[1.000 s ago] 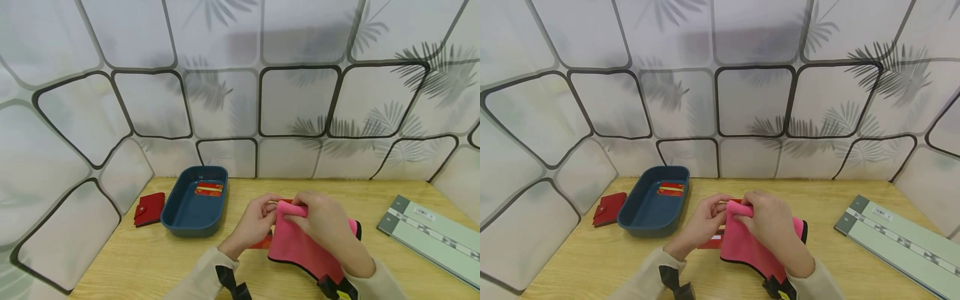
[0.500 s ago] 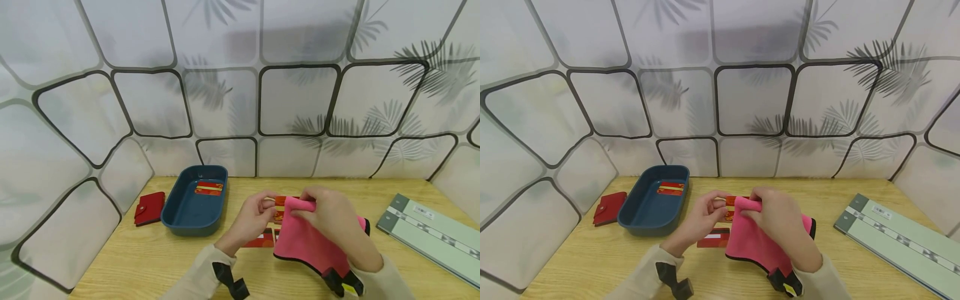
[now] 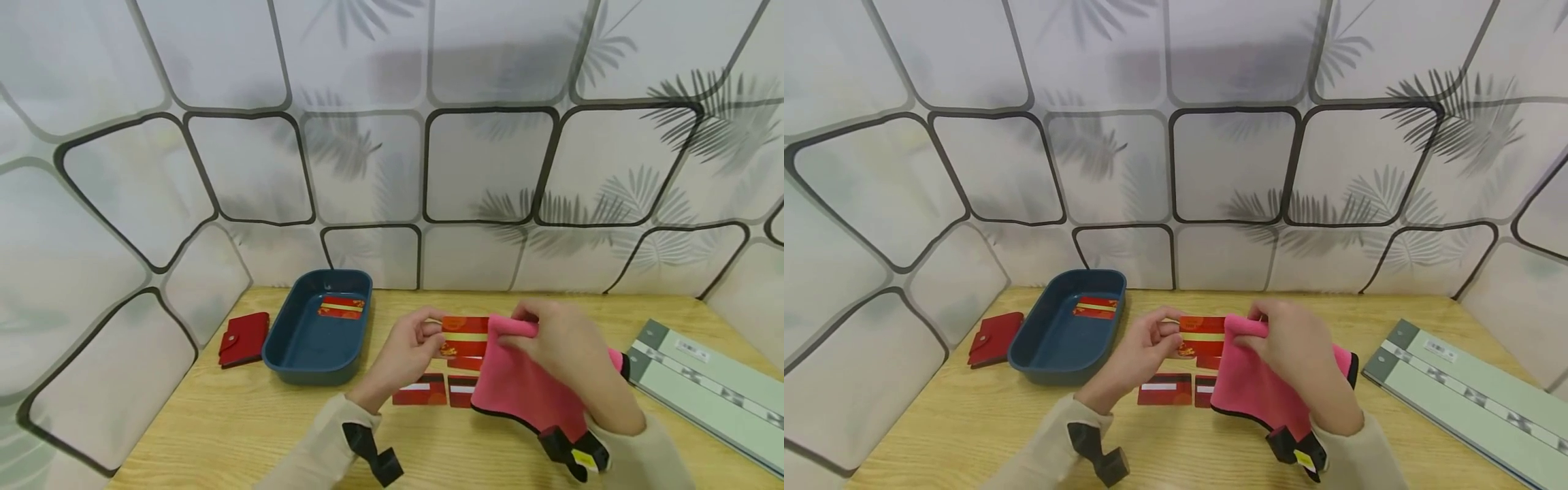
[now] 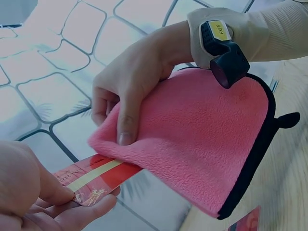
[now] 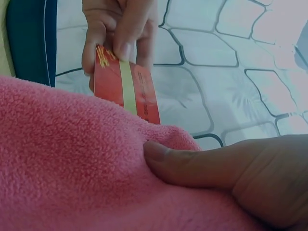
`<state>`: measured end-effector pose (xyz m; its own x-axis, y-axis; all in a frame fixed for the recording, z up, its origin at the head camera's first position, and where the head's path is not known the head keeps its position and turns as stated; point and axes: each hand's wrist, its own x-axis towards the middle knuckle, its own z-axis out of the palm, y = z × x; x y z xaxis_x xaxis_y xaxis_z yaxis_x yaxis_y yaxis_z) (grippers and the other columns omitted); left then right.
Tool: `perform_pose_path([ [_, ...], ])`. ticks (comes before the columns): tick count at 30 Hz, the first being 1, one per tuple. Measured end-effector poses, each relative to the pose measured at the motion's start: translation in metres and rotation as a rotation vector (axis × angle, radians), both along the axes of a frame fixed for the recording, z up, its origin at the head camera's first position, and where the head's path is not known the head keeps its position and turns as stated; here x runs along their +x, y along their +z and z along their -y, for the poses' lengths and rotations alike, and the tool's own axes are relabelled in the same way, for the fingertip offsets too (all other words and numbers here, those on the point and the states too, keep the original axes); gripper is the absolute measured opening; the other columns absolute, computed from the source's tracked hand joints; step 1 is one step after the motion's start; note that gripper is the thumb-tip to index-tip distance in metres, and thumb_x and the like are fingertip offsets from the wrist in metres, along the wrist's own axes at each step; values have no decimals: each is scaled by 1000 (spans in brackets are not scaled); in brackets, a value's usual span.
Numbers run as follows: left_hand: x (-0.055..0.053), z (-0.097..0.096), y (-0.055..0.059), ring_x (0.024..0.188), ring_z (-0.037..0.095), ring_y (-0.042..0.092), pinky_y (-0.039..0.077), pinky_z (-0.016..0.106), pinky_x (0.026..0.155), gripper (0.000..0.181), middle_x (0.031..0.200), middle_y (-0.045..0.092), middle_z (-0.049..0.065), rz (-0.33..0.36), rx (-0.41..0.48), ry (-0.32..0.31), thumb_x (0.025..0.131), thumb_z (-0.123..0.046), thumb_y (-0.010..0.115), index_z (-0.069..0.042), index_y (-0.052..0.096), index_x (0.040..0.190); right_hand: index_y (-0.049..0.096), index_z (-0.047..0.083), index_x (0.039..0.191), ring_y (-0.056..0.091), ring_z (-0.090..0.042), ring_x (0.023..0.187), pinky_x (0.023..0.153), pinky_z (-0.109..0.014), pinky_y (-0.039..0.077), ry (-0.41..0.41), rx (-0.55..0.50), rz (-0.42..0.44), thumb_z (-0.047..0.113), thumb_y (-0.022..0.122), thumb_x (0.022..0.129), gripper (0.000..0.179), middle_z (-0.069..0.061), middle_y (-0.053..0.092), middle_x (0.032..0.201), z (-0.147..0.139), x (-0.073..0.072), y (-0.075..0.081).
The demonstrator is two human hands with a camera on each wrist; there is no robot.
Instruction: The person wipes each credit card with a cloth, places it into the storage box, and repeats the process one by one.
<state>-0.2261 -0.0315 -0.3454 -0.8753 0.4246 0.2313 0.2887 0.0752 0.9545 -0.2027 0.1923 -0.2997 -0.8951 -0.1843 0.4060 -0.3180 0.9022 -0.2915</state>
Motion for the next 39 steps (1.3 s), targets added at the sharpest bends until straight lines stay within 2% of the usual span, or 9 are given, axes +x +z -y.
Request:
perform_pose_path([
  [6,-3,9,4,59,8,51,58,37,76,28,76,59,7,45,22,86,93,10,50,10,51,122,65,15,78,47,-18,58,50,-29,34,-72,25,-1,28,86,68,26,2,54,62,-13,-4,2],
  [11,-6,16,9,65,10,54,57,39,76,28,74,55,2,47,48,116,94,9,50,10,51,121,67,13,82,48,-20,57,46,-30,32,-126,23,-13,27,86,68,28,0,56,62,-22,-2,3],
  [16,-7,18,12,67,8,56,58,37,76,28,76,59,10,32,57,145,94,9,50,9,52,122,67,13,82,49,-19,57,48,-30,33,-102,27,-27,29,86,68,29,1,57,62,-20,-2,4],
  [21,-7,17,11,68,7,57,58,33,74,29,93,67,23,27,63,200,93,9,51,9,53,122,66,13,82,48,-19,56,49,-30,34,-81,31,-27,29,86,69,28,1,57,62,-17,-2,5],
  [24,-6,17,12,67,7,57,57,30,74,29,94,67,24,39,70,200,93,9,51,9,53,123,66,12,82,48,-19,57,50,-30,34,-85,28,-16,29,86,69,29,1,57,62,-18,-2,6],
  [27,-4,19,12,54,7,48,55,24,67,30,85,66,17,61,60,200,93,8,51,8,54,123,67,12,83,48,-19,59,51,-30,34,-84,23,-4,29,86,70,29,1,58,64,-19,-1,6],
  [31,-5,24,15,42,9,29,37,18,49,31,75,62,9,76,44,231,93,6,52,5,56,123,67,12,83,49,-20,59,52,-30,35,-77,24,-12,30,86,69,30,1,58,64,-19,-1,6],
  [34,-7,31,20,49,8,44,37,18,49,31,83,67,12,81,36,279,92,4,53,3,57,122,67,12,83,48,-19,59,52,-30,35,-73,26,-11,31,86,69,30,1,58,64,-17,0,6],
  [39,-12,52,26,77,14,63,52,25,68,27,95,70,18,77,5,356,92,3,52,1,60,118,67,14,82,47,-16,57,52,-30,34,-46,25,-14,31,85,70,28,4,56,62,-11,1,6],
])
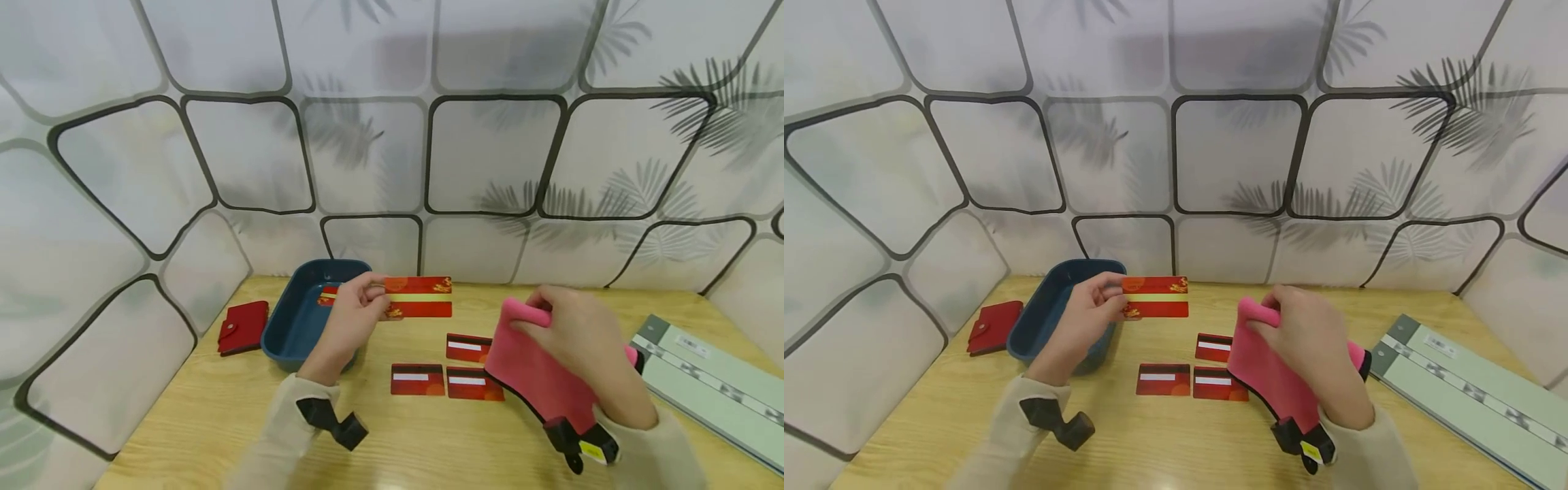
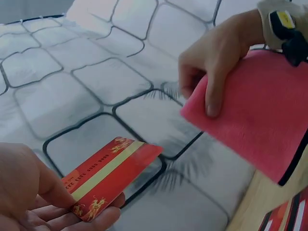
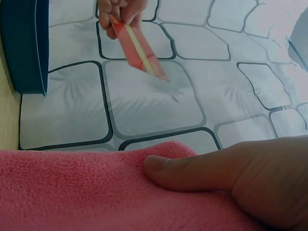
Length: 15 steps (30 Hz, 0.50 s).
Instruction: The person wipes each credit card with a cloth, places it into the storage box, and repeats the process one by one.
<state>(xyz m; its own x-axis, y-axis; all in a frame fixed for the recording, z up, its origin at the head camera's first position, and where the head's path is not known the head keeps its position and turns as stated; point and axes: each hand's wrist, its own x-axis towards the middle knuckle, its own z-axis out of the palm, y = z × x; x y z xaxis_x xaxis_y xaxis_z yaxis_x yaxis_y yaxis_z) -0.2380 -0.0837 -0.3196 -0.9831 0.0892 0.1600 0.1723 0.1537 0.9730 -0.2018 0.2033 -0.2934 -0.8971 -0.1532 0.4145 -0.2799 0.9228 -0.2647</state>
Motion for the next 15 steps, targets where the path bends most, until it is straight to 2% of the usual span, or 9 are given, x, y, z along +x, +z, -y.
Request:
perform_pose_path([
  [4,-8,24,0,93,26,66,57,35,76,28,106,69,23,24,-23,41,93,5,48,3,58,119,66,14,81,47,-15,57,52,-29,34,30,-5,0,32,85,71,28,5,56,62,5,-1,0],
  [7,-17,45,1,102,30,64,57,38,79,29,114,66,24,46,-78,82,95,4,45,5,55,122,66,14,81,47,-15,58,51,-29,35,36,-11,14,31,85,71,27,5,56,62,6,-1,-1],
  [8,-21,52,1,101,28,64,57,37,79,30,110,67,23,50,-109,97,95,4,45,6,54,123,66,14,80,47,-15,58,51,-29,35,37,-13,16,31,85,71,28,5,55,62,6,-1,-1],
  [10,-30,66,0,81,22,60,55,30,71,31,89,66,16,63,-176,127,95,2,43,7,52,125,65,14,80,46,-15,58,51,-29,34,39,-19,17,31,85,70,28,5,55,62,6,0,-2],
  [12,-40,80,-2,72,16,52,49,26,64,34,72,57,7,73,-234,159,94,2,42,9,50,126,65,14,79,46,-15,58,51,-29,34,43,-22,11,31,85,70,28,5,54,62,6,0,-3],
  [13,-44,86,-4,70,15,49,48,26,63,35,71,52,5,82,-258,169,93,2,41,10,50,125,65,14,79,45,-15,58,52,-29,34,47,-24,9,31,85,70,28,4,55,62,7,-1,-3],
  [15,-55,99,-8,71,19,52,51,26,63,34,76,54,10,115,-274,177,91,4,39,12,50,122,65,13,79,45,-15,58,52,-29,34,51,-26,5,31,85,70,29,5,55,63,7,-1,-4],
])
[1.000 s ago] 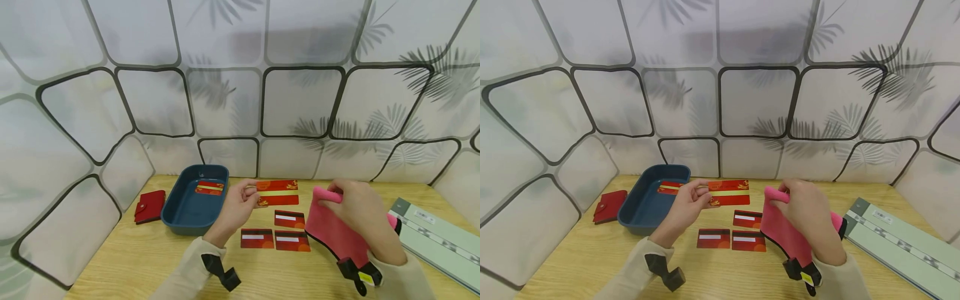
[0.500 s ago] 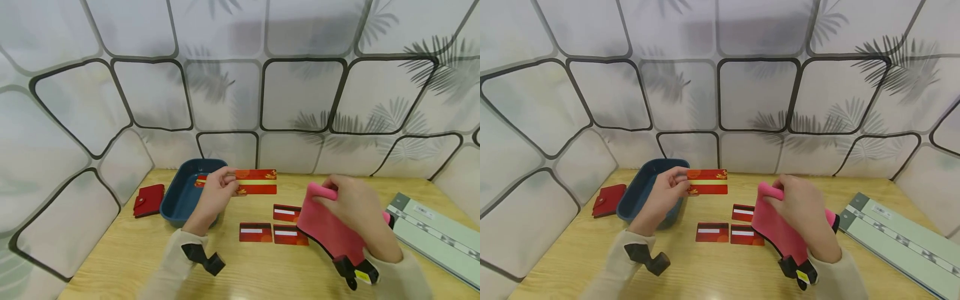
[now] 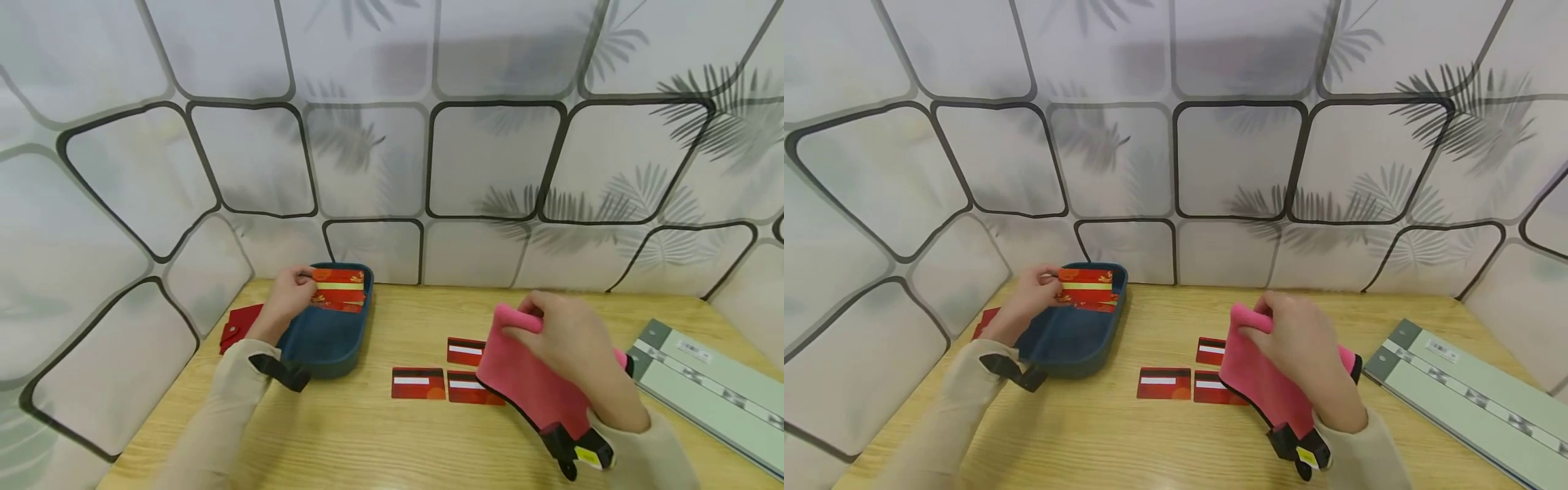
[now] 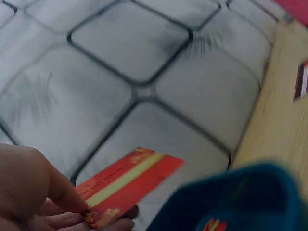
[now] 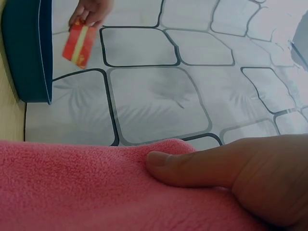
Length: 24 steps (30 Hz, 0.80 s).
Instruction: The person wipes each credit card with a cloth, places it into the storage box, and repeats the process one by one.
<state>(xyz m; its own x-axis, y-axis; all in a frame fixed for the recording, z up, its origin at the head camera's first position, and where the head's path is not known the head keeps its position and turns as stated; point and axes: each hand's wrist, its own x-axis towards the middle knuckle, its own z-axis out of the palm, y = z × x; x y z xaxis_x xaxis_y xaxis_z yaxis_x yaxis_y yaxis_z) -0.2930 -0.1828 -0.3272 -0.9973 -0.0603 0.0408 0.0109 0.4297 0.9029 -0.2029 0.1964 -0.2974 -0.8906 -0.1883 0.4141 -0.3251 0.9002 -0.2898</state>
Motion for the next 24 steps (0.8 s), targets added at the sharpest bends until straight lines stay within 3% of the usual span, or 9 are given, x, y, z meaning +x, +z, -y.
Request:
perform_pose_path([
  [2,-10,11,-3,88,26,60,58,31,69,32,97,59,22,35,-8,2,89,5,39,14,51,117,65,14,79,45,-15,58,52,-29,34,3,-2,-9,31,85,70,29,5,55,63,0,0,0],
  [5,-24,20,-9,97,36,62,59,35,70,32,121,52,35,94,-40,-10,86,7,38,16,51,115,65,14,79,45,-14,58,52,-29,34,7,2,-18,31,86,69,28,5,54,62,0,-1,-1],
  [13,-53,14,-19,100,40,64,59,39,73,42,127,52,35,222,-238,-24,87,6,40,18,50,127,67,14,78,46,-14,58,50,-29,35,-6,10,24,31,85,70,26,5,56,62,3,-1,-3],
  [16,-71,14,-33,89,36,68,59,39,68,34,116,60,32,230,-285,32,86,5,44,14,60,115,67,15,79,46,-14,58,51,-29,35,0,0,35,31,85,71,25,5,56,63,5,-1,-5],
  [17,-78,15,-39,77,33,68,59,36,63,27,102,64,29,221,-297,50,85,5,45,12,64,103,67,15,79,46,-14,59,51,-29,36,5,-4,39,31,85,71,25,6,55,62,6,-1,-5],
  [18,-91,20,-56,63,25,64,55,31,53,21,83,66,22,162,-308,52,83,3,45,7,66,85,66,16,78,46,-14,59,52,-29,36,9,-10,48,31,84,71,25,6,55,63,6,-1,-5],
  [19,-97,20,-62,58,22,61,54,32,51,18,74,63,18,150,-311,70,82,3,47,5,64,78,66,16,78,46,-14,59,52,-29,36,12,-15,53,31,84,71,25,6,55,62,6,-1,-5],
  [21,-103,20,-71,48,19,56,51,32,48,18,59,54,10,123,-309,79,83,1,50,0,56,66,65,16,78,45,-14,59,52,-29,35,11,-19,59,31,84,71,25,5,54,62,6,0,-4],
  [24,-100,18,-73,44,16,47,46,31,47,25,51,46,3,122,-305,91,84,-2,50,-5,51,59,64,16,78,45,-14,59,51,-29,35,10,-10,62,31,84,72,26,6,52,61,8,0,-3],
])
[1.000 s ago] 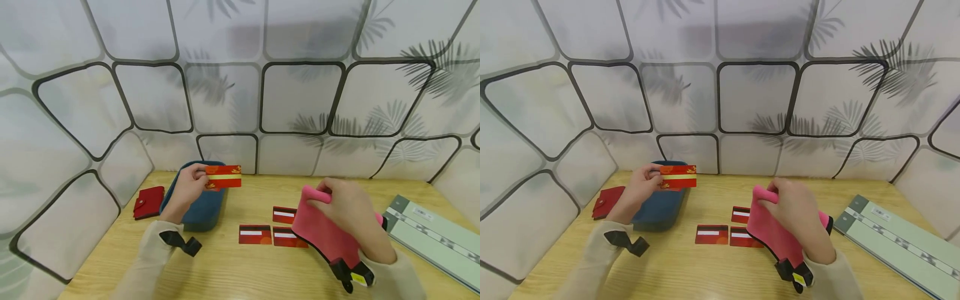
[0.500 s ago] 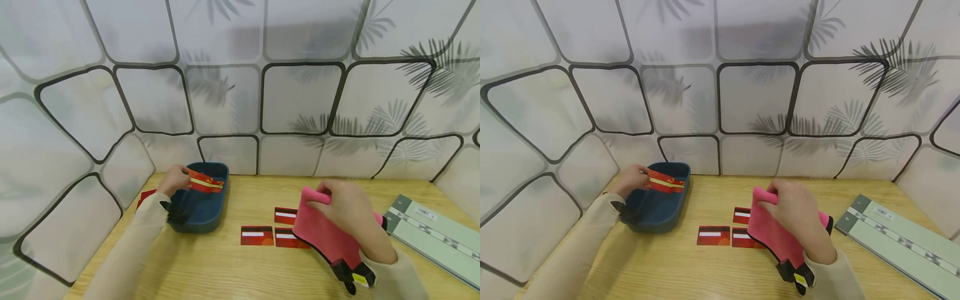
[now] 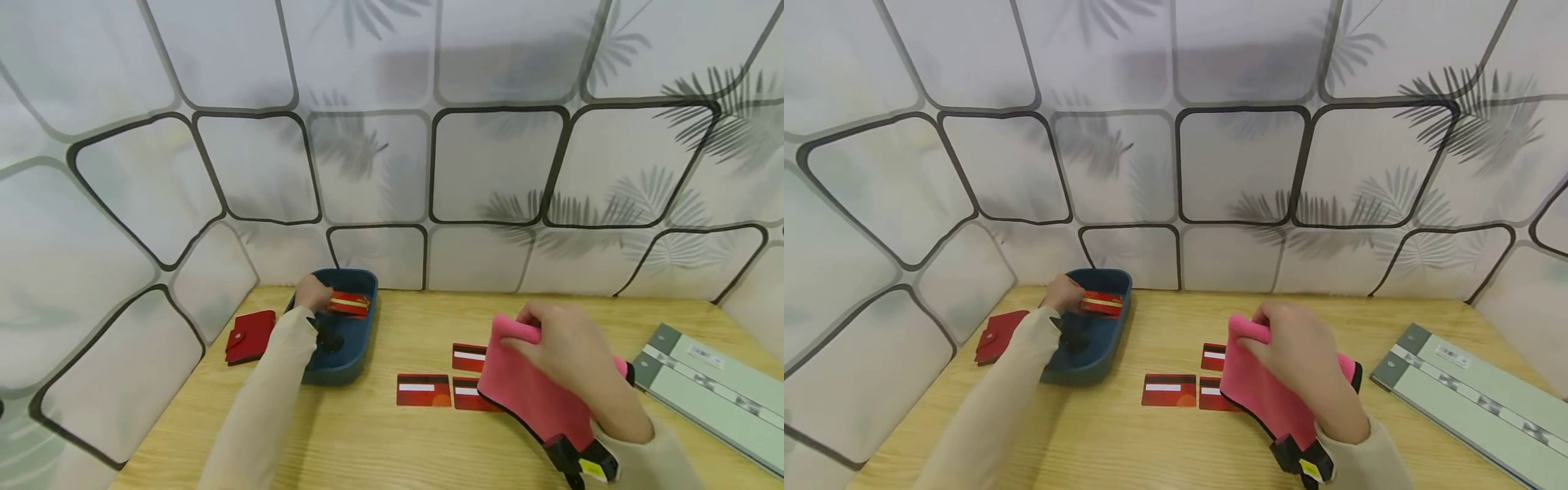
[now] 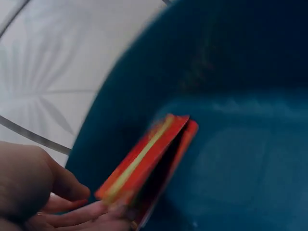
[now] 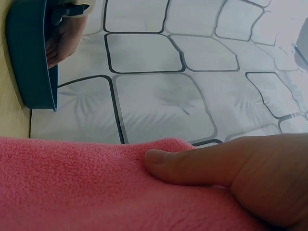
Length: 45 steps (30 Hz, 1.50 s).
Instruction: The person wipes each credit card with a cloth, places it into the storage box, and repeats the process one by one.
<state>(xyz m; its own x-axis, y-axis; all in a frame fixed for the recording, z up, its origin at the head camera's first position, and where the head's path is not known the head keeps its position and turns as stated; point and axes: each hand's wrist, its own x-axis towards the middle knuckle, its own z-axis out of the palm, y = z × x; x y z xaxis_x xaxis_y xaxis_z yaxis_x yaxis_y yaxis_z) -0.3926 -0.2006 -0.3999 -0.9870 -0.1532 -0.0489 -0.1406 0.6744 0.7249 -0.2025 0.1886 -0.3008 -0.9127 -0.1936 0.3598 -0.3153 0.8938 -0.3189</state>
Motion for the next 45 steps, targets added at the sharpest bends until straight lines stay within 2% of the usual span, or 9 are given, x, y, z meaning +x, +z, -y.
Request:
perform_pose_path([
  [5,25,-7,16,39,12,27,28,26,41,36,43,30,-2,18,-61,2,81,1,43,-13,36,48,65,17,78,44,-12,56,52,-28,35,29,17,-33,32,84,72,25,7,52,60,4,-1,-2],
  [12,30,-14,33,42,9,21,23,24,43,39,45,28,-5,-27,-78,-89,87,-7,46,-16,36,50,64,16,79,44,-11,57,52,-28,34,35,3,-30,30,84,72,25,7,53,61,4,0,-4],
  [18,44,-22,59,71,26,57,47,31,65,19,88,63,15,-32,-57,-198,95,-13,49,3,59,97,64,15,83,45,-14,59,53,-28,35,-9,-10,31,33,81,75,26,4,53,64,-1,5,4],
  [21,55,-30,70,95,36,64,53,37,80,30,114,63,24,-30,-21,-298,99,-16,49,6,55,118,65,16,85,45,-14,58,51,-28,34,-41,-16,14,33,82,74,27,4,53,64,-5,11,10],
  [24,66,-41,75,103,36,64,52,40,86,38,119,63,23,-13,23,-348,102,-22,46,5,46,129,66,17,84,44,-13,56,50,-28,33,-22,-15,-77,32,84,71,26,6,53,62,-4,15,11],
  [30,94,-64,69,97,32,65,52,40,81,44,114,65,20,-66,19,-438,103,-27,43,2,38,136,66,16,80,41,-9,54,49,-26,31,40,-19,-177,30,87,68,28,8,51,60,7,14,6],
  [36,116,-88,61,87,25,65,52,30,70,28,106,66,14,-170,-21,-662,99,-17,53,-3,54,123,66,16,80,41,-9,54,50,-26,32,37,-19,-171,28,86,69,27,8,52,60,8,16,5],
  [40,129,-100,52,85,22,65,51,25,67,23,103,68,11,-124,-60,-829,96,-13,58,-5,59,118,66,15,81,42,-10,56,52,-27,33,44,-26,-155,27,86,70,27,7,53,62,9,16,6],
  [45,137,-110,33,95,23,63,52,30,80,35,112,66,12,-17,-142,-862,87,-10,70,-4,58,119,66,14,83,42,-10,56,52,-27,32,48,-23,-139,28,86,70,27,7,54,62,10,15,6],
])
